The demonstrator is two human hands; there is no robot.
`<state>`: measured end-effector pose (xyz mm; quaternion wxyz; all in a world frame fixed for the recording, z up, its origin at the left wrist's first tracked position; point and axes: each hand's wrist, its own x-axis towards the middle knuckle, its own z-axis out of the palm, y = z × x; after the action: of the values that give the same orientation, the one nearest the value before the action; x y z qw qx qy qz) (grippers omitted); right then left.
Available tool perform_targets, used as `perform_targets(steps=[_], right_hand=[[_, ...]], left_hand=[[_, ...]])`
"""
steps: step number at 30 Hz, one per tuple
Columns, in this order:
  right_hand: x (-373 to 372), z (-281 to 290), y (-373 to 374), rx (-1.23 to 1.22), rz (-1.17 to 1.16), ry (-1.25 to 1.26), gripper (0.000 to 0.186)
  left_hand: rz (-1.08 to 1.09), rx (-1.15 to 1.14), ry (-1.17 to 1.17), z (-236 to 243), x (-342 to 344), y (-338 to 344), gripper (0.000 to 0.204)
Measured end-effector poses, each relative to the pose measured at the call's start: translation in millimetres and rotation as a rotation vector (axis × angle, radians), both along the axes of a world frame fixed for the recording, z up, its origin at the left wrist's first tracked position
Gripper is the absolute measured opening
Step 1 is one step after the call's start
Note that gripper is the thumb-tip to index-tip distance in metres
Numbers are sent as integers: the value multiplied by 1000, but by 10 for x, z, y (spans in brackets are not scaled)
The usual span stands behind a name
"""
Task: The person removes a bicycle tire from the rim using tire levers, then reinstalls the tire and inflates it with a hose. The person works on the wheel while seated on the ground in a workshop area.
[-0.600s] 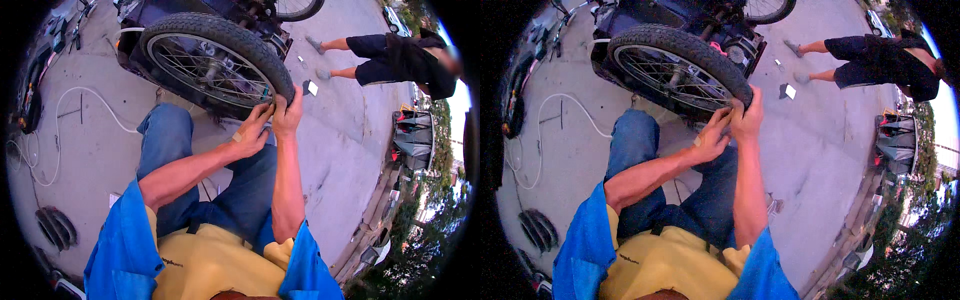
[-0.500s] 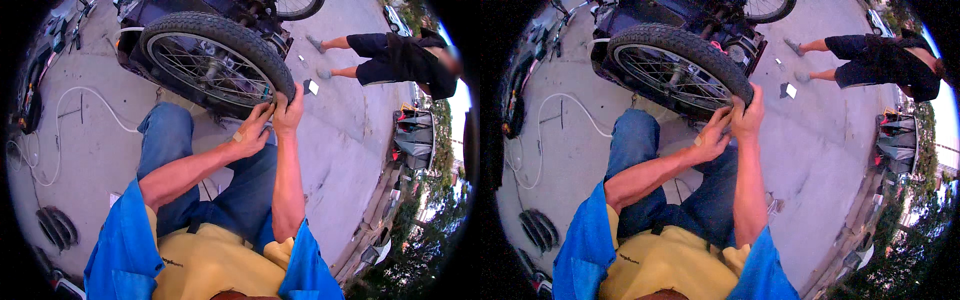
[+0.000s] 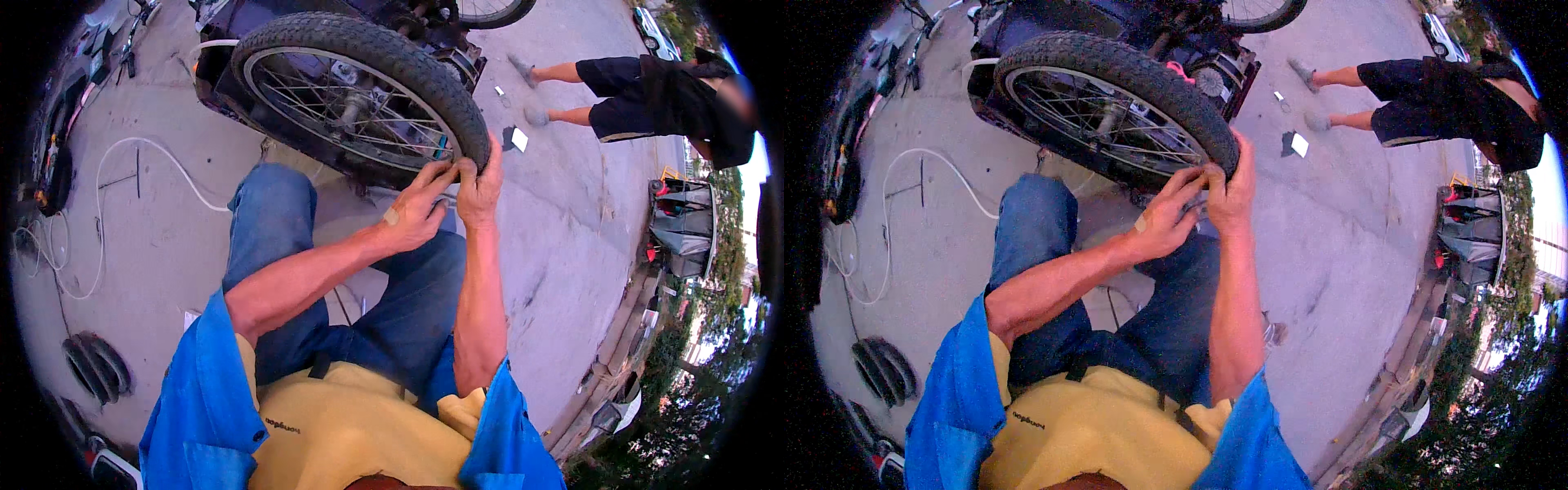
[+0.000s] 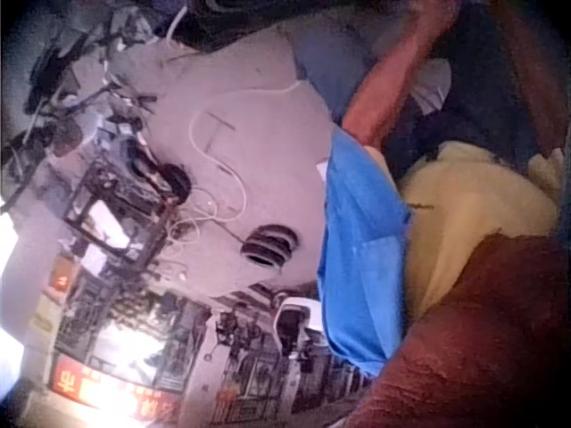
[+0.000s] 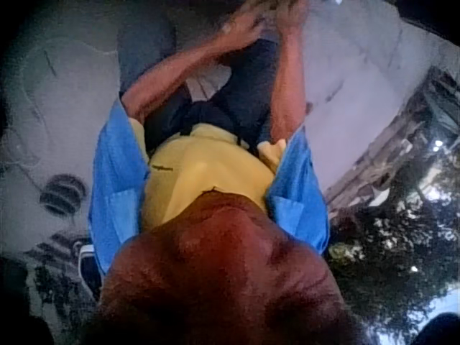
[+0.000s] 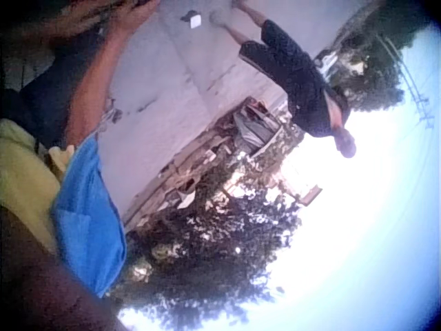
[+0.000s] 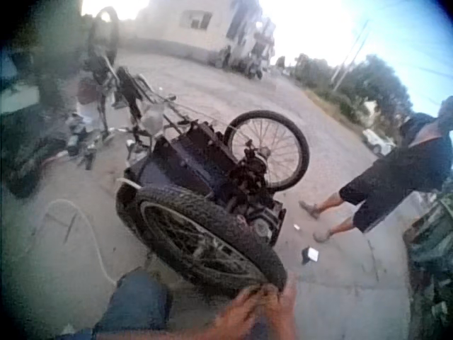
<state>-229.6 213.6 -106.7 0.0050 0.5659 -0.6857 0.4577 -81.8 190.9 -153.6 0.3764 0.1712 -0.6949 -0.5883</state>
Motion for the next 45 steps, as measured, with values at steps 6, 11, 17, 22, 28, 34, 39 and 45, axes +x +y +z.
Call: perform_targets(steps=[6, 11, 17, 22, 28, 34, 39, 45], right_hand=[[-200, -151, -94, 39, -25, -201, 31], [-99, 127, -164, 145, 46, -186, 37], [-33, -225, 107, -5, 14, -223, 40], [-217, -359, -2, 59, -65, -193, 35], [-77, 144, -153, 106, 34, -80, 54], [-53, -150, 165, 204, -47, -349, 64], [14, 288, 17, 82, 102, -320, 55], [-235, -22, 237, 215, 63, -281, 56]], left_hand=[[-22, 10, 10, 33, 4, 37, 62], [-33, -109, -5, 52, 100, -18, 60], [-197, -140, -258, -97, 370, -65, 47], [-500, -489, -762, -278, 647, -139, 31], [-534, -519, -803, -428, 748, -295, 28], [-416, -518, -738, -285, 757, -364, 24], [-222, -360, -639, -347, 740, -366, 29], [-153, 311, -284, -370, 302, -378, 34]])
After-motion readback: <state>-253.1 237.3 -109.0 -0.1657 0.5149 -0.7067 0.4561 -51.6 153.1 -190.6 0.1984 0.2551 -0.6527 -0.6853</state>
